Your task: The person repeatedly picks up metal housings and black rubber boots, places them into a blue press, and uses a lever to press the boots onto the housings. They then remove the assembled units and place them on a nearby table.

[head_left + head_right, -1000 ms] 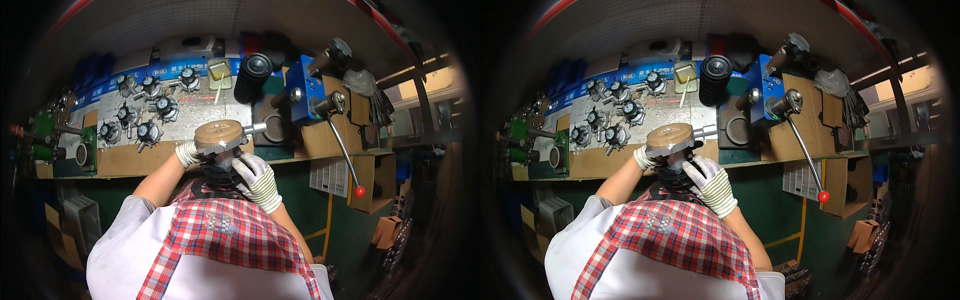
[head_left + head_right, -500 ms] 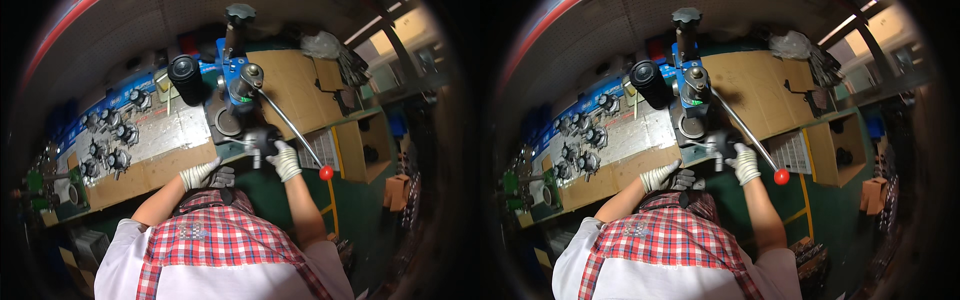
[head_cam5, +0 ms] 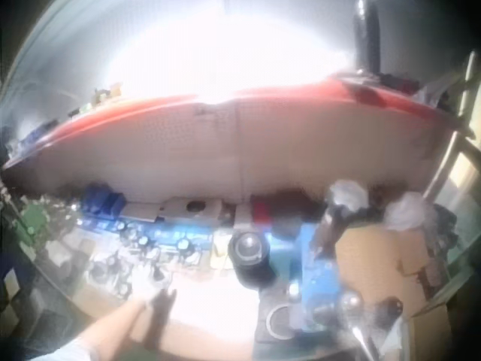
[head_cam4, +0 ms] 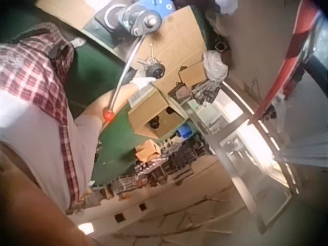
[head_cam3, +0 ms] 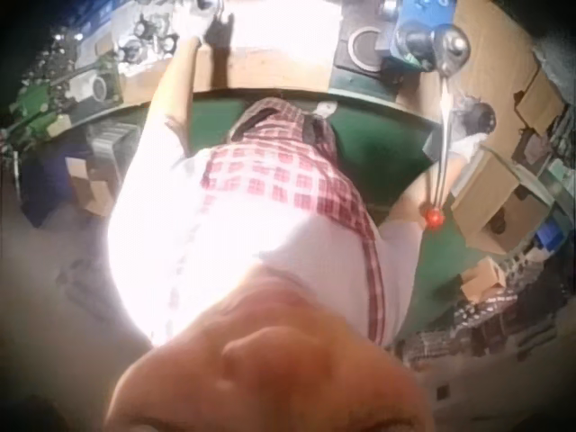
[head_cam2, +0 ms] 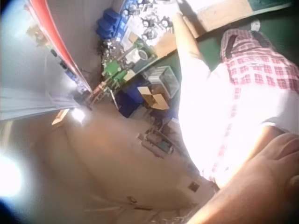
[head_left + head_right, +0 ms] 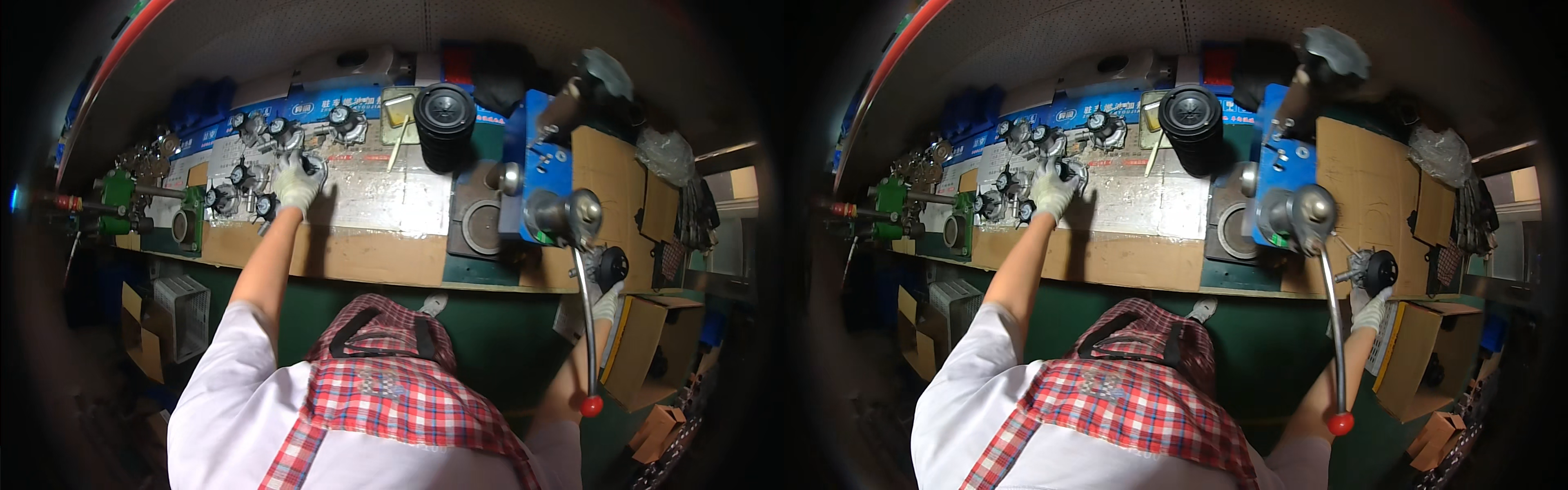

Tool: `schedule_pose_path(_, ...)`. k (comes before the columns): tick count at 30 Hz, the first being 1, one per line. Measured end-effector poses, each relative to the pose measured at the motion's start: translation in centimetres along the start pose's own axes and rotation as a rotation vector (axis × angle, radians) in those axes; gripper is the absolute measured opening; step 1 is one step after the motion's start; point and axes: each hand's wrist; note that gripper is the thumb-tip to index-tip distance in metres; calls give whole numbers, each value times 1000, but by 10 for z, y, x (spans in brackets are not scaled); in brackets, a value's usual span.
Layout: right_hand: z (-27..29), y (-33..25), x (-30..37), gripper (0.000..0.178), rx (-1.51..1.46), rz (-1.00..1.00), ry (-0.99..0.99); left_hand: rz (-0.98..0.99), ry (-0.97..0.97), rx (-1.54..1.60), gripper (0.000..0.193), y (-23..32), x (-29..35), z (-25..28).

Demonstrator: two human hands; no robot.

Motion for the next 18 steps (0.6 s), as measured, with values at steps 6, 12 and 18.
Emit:
schedule_pose_path(6,-50,134,108,33,346,78,-200,-93,-409,-350,77,-37,-79,-27)
schedule_pose_path(12,-289,95,273,37,1059,732,-705,-326,-492,-268,76,16,-22,11)
schedule_pose_path(18,-520,31,272,44,1062,770,-327,-180,-861,38,101,15,50,-19)
Point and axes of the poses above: each hand's wrist, its own x-axis away from the middle knuckle, its own z-axis out of the back of the hand, y = z × x, and after that the axes turned 8 degrees about x, right-handed
